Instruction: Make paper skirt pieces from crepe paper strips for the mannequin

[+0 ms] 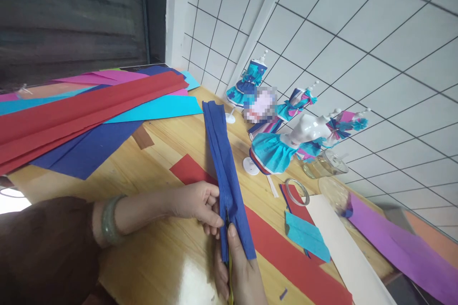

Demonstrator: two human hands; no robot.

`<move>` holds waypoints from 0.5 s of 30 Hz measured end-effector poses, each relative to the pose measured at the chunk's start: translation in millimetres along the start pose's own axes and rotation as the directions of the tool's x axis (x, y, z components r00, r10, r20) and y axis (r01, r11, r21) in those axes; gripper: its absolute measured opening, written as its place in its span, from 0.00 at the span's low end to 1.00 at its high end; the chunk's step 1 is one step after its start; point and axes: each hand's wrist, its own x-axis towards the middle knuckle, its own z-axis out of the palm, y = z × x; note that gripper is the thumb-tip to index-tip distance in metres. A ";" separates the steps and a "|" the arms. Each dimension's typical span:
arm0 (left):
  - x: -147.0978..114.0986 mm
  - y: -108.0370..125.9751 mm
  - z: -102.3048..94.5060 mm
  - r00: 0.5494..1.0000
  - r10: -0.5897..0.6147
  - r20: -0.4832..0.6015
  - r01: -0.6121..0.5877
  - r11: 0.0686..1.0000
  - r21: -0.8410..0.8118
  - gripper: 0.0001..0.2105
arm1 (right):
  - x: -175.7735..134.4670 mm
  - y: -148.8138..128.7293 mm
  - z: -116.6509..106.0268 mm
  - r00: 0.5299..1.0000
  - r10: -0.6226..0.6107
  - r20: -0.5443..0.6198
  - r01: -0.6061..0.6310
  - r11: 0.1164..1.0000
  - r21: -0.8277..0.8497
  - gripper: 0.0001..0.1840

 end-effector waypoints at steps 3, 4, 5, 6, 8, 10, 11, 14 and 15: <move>-0.2 1.4 0.9 1.000 -0.005 -0.019 0.006 1.000 0.003 0.16 | -0.3 -2.5 0.5 1.000 0.010 0.017 -0.010 1.000 -0.005 0.31; -0.1 1.4 0.8 1.000 -0.007 -0.024 0.007 1.000 0.004 0.17 | -0.6 -3.6 0.7 0.999 0.025 0.035 -0.025 1.000 -0.006 0.32; 0.0 1.1 0.6 1.000 -0.009 -0.026 0.009 1.000 0.005 0.17 | -1.0 -4.8 0.9 0.998 0.039 0.046 -0.039 0.999 -0.008 0.32; 0.2 0.5 0.2 1.000 -0.011 -0.027 0.011 1.000 0.007 0.17 | -1.3 -5.8 0.9 0.997 0.055 0.052 -0.054 0.998 -0.012 0.33; 0.5 -0.8 -1.0 1.000 -0.011 -0.027 0.012 1.000 0.014 0.17 | -1.7 -7.1 0.7 0.996 0.079 0.051 -0.078 0.997 -0.021 0.33; 0.6 -1.4 -2.3 1.000 -0.009 -0.030 0.010 1.000 0.029 0.17 | -1.7 -7.1 0.3 0.995 0.085 0.046 -0.084 0.996 -0.027 0.33; 0.6 -1.1 -2.9 0.999 -0.010 -0.035 0.011 0.999 0.038 0.17 | -1.7 -6.8 0.1 0.996 0.082 0.048 -0.080 0.996 -0.028 0.33; -0.1 3.2 -3.2 0.996 -0.026 -0.083 0.029 0.999 0.035 0.16 | -1.6 -5.6 0.2 0.997 0.066 0.049 -0.066 0.998 -0.005 0.32; -0.5 5.4 -2.8 0.994 -0.034 -0.107 0.037 0.999 0.025 0.16 | -1.6 -5.3 0.5 0.997 0.061 0.043 -0.061 0.998 0.012 0.31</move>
